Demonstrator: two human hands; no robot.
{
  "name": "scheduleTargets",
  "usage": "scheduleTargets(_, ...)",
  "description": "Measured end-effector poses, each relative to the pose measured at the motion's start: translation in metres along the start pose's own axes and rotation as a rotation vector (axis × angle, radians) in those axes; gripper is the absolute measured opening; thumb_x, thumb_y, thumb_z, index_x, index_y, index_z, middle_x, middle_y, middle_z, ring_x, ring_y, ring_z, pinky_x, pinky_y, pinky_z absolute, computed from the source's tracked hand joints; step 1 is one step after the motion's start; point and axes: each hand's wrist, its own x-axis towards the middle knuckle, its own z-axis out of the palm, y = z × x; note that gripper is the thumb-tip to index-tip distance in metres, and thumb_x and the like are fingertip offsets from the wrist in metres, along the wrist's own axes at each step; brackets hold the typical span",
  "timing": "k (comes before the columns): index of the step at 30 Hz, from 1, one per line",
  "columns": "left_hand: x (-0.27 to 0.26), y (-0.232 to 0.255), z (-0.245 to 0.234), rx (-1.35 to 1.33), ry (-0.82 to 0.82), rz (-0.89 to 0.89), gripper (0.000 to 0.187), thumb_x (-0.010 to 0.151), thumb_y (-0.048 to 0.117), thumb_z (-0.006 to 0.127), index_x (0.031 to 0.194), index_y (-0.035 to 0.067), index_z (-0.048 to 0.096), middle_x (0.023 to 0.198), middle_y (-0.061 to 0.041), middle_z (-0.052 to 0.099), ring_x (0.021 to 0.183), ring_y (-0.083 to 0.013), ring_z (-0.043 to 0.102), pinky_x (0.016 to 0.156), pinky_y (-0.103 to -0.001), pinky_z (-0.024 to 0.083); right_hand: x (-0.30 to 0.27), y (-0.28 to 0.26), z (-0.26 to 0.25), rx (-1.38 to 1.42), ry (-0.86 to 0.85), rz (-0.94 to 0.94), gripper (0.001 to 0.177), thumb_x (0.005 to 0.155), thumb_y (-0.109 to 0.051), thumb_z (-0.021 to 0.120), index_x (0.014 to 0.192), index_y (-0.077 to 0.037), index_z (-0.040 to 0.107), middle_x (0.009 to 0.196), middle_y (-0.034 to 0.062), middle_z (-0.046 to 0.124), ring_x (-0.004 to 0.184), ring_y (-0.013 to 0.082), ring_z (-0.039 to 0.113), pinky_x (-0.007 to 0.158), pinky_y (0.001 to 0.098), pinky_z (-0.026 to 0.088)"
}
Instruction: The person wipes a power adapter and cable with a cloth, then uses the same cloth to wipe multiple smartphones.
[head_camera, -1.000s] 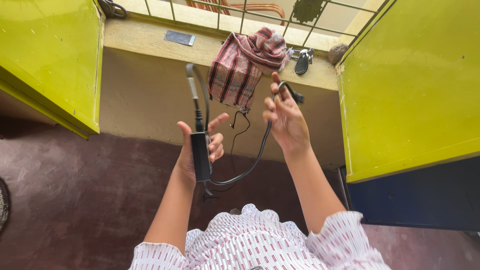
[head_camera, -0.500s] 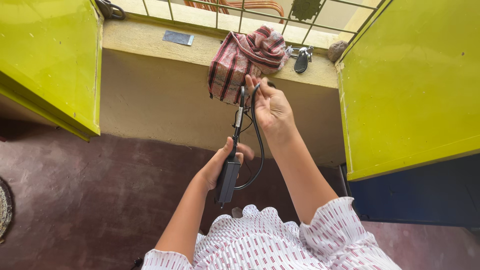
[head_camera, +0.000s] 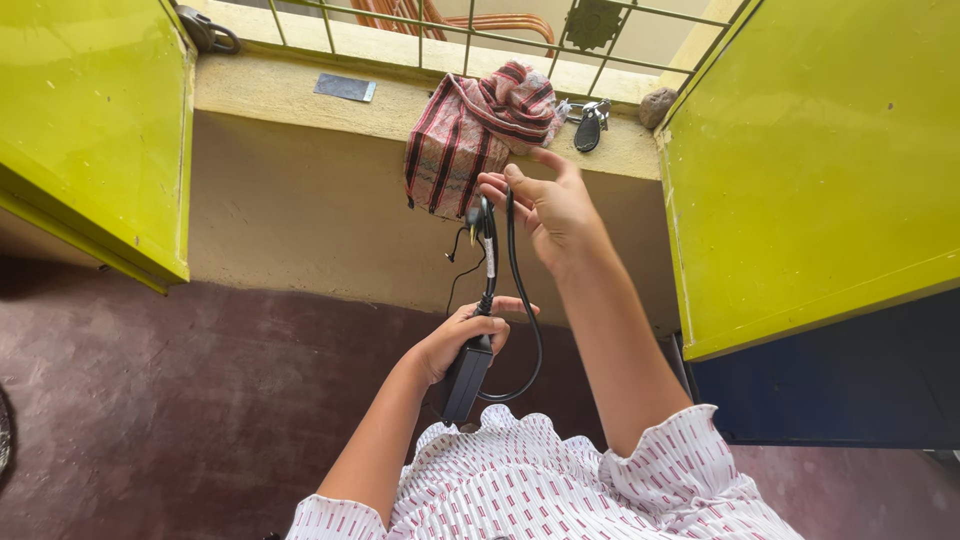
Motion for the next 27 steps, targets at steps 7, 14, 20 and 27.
scheduleTargets(7, -0.008, 0.019, -0.001, -0.072, 0.051, -0.080, 0.033, 0.085, 0.037, 0.066, 0.097, 0.007, 0.060, 0.063, 0.001, 0.050, 0.047, -0.0082, 0.047, 0.039, -0.024, 0.042, -0.007, -0.015, -0.034, -0.732, -0.428, -0.218, 0.073, 0.082, -0.009, 0.081, 0.145, -0.008, 0.044, 0.136, 0.0061, 0.062, 0.129, 0.0132, 0.058, 0.104, 0.0307, 0.051)
scheduleTargets(14, -0.012, 0.023, -0.013, 0.031, 0.090, 0.037, 0.031, 0.087, 0.039, 0.067, 0.082, 0.010, 0.057, 0.070, 0.001, 0.050, 0.057, -0.0074, 0.049, 0.050, -0.023, 0.044, 0.020, 0.017, -0.043, -1.285, -0.097, -0.502, 0.023, 0.089, -0.027, 0.083, 0.106, -0.012, 0.080, 0.105, 0.0152, 0.074, 0.102, 0.0279, 0.070, 0.083, 0.0350, 0.055)
scheduleTargets(20, -0.015, 0.026, -0.011, 0.164, 0.218, 0.070, 0.020, 0.080, 0.029, 0.070, 0.089, 0.013, 0.061, 0.077, 0.006, 0.051, 0.072, -0.0055, 0.051, 0.065, -0.021, 0.042, 0.024, 0.043, -0.041, -0.465, -0.438, -0.239, 0.037, 0.101, -0.044, 0.058, 0.107, -0.007, 0.062, 0.114, 0.0132, 0.077, 0.095, 0.0196, 0.076, 0.074, 0.0361, 0.062)
scheduleTargets(27, -0.017, 0.017, -0.019, 0.379, 0.336, 0.007, 0.017, 0.082, 0.022, 0.071, 0.093, 0.011, 0.065, 0.082, 0.004, 0.058, 0.077, -0.0071, 0.052, 0.072, -0.023, 0.044, 0.014, 0.032, -0.015, -0.271, -0.475, -0.008, 0.043, 0.104, -0.049, 0.053, 0.100, -0.007, 0.061, 0.092, 0.0142, 0.076, 0.071, 0.0207, 0.072, 0.060, 0.0328, 0.060)
